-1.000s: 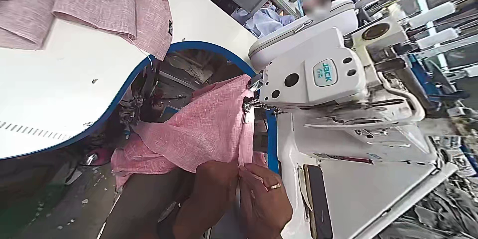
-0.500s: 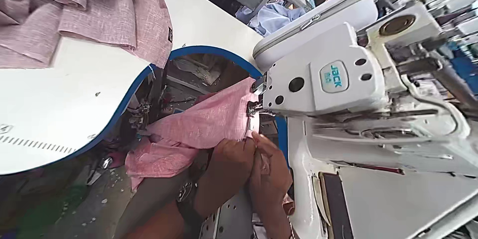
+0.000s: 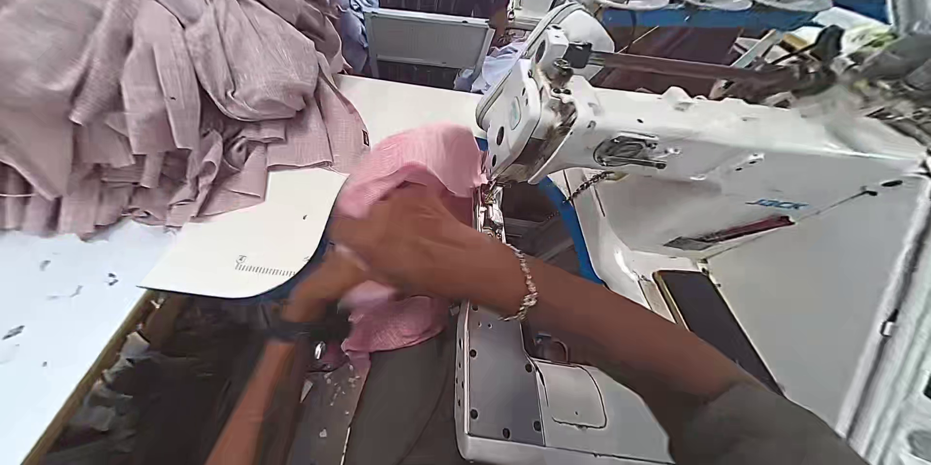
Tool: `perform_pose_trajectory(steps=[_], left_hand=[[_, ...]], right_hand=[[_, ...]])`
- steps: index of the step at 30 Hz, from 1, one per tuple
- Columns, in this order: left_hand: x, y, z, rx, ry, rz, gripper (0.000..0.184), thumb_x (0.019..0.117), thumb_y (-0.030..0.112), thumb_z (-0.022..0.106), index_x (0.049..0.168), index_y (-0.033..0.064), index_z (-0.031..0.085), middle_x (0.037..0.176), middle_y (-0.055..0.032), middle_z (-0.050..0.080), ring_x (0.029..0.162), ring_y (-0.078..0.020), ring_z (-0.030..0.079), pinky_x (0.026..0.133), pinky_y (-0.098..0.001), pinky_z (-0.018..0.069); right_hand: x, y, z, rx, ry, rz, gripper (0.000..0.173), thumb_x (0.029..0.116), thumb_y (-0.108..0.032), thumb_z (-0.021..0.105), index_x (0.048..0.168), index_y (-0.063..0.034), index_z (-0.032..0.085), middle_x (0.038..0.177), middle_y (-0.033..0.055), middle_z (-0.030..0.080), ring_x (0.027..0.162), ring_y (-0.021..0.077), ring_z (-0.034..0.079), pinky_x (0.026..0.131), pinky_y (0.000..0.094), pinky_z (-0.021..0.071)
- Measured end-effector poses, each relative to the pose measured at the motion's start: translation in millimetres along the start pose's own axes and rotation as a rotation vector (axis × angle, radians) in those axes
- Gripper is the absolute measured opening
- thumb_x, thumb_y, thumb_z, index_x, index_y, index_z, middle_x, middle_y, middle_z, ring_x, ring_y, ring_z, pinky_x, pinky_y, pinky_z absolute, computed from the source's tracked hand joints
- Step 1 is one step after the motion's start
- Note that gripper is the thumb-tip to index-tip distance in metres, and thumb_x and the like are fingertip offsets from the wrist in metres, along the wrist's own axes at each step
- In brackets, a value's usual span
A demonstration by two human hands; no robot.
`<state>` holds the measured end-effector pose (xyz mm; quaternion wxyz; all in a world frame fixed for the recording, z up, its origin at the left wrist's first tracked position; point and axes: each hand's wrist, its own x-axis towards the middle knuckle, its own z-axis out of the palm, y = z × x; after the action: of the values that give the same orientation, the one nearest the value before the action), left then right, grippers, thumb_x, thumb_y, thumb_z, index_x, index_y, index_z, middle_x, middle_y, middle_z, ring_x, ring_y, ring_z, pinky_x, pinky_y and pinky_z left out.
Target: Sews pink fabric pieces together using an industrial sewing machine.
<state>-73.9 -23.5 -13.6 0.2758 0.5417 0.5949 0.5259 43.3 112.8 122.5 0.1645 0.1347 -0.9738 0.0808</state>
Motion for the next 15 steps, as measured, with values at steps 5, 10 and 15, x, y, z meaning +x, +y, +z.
perform_pose_trajectory(steps=[5, 10, 15], left_hand=[[-59, 10, 51, 0.241, -0.569, -0.604, 0.033, 0.0986, 0.025, 0.063, 0.112, -0.0049, 0.07, 0.105, -0.0179, 0.071, 0.102, -0.0242, 0.066, 0.094, -0.0471, 0.0504], [-59, 129, 2, -0.332, 0.229, -0.219, 0.029, 0.1005, 0.055, 0.053, 0.107, 0.0317, 0.068, 0.098, 0.0192, 0.075, 0.093, 0.0073, 0.07, 0.084, -0.0172, 0.0593], [-19, 152, 16, -0.372, 0.193, -0.102, 0.032, 0.1095, 0.04, 0.038, 0.113, 0.0213, 0.064, 0.096, 0.0137, 0.073, 0.091, 0.0047, 0.068, 0.079, -0.0181, 0.0582]], right_hand=[[-35, -54, -16, 0.325, -0.34, 0.029, 0.033, 0.1001, -0.014, 0.06, 0.133, -0.0074, 0.063, 0.079, 0.0169, 0.066, 0.072, 0.0377, 0.067, 0.062, 0.054, 0.0511], [-147, -113, 49, 0.72, -0.255, 0.391, 0.053, 0.0821, -0.047, 0.08, 0.094, 0.0043, 0.073, 0.08, 0.0201, 0.072, 0.08, 0.0341, 0.072, 0.076, 0.0544, 0.0554], [-163, -126, 13, 1.385, 0.549, 0.507, 0.01, 0.0957, -0.013, 0.068, 0.103, -0.0155, 0.074, 0.095, -0.0112, 0.076, 0.09, -0.0073, 0.068, 0.084, 0.0143, 0.0563]])
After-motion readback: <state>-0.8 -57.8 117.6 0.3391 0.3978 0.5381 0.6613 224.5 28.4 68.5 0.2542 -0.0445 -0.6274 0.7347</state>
